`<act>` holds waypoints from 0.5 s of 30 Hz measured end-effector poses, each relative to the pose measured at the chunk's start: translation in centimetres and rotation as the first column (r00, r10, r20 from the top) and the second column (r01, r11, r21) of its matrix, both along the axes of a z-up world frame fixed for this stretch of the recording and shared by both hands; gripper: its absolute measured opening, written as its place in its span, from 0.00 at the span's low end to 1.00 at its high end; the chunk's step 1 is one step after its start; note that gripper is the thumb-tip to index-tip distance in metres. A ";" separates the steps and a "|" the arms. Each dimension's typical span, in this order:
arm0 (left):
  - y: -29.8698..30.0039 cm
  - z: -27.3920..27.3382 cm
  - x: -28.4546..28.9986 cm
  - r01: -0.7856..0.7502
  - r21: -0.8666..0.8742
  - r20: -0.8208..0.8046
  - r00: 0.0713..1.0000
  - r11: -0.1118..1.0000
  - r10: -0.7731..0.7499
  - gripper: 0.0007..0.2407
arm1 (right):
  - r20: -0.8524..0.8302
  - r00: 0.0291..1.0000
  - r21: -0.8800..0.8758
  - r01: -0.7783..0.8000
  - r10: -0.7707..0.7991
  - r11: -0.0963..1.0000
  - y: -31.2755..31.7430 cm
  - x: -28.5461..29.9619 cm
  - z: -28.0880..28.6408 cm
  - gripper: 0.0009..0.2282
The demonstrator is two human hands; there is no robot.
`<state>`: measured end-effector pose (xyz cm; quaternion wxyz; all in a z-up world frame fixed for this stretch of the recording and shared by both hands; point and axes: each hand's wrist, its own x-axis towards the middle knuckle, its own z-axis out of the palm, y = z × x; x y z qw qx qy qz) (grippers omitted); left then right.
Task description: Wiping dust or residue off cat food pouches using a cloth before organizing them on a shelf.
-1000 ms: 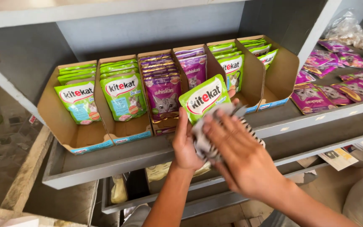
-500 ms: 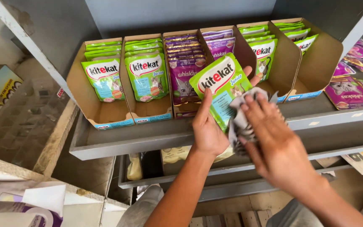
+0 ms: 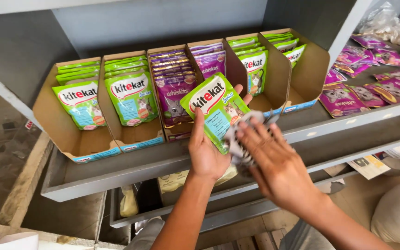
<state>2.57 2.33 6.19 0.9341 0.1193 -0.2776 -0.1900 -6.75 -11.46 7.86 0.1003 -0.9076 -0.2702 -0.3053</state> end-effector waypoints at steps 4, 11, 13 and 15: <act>-0.2 -0.3 0.1 -0.025 0.052 0.034 0.999 0.998 0.023 0.28 | -0.031 0.998 0.004 -0.046 0.046 0.999 0.3 -0.9 -0.5 0.33; 0.0 -0.4 0.4 -0.027 0.034 0.024 0.999 0.999 0.026 0.29 | -0.053 0.998 -0.004 0.015 -0.015 1.000 0.9 -1.2 -0.3 0.31; 0.0 -0.4 0.6 0.041 -0.001 0.013 0.999 0.999 -0.041 0.31 | -0.083 0.991 0.034 -0.103 0.105 0.994 1.7 -1.7 -0.6 0.31; 0.2 0.1 0.2 0.009 0.028 0.010 1.000 1.000 -0.009 0.30 | -0.059 0.997 0.036 -0.044 0.046 0.998 1.3 -1.3 -0.3 0.32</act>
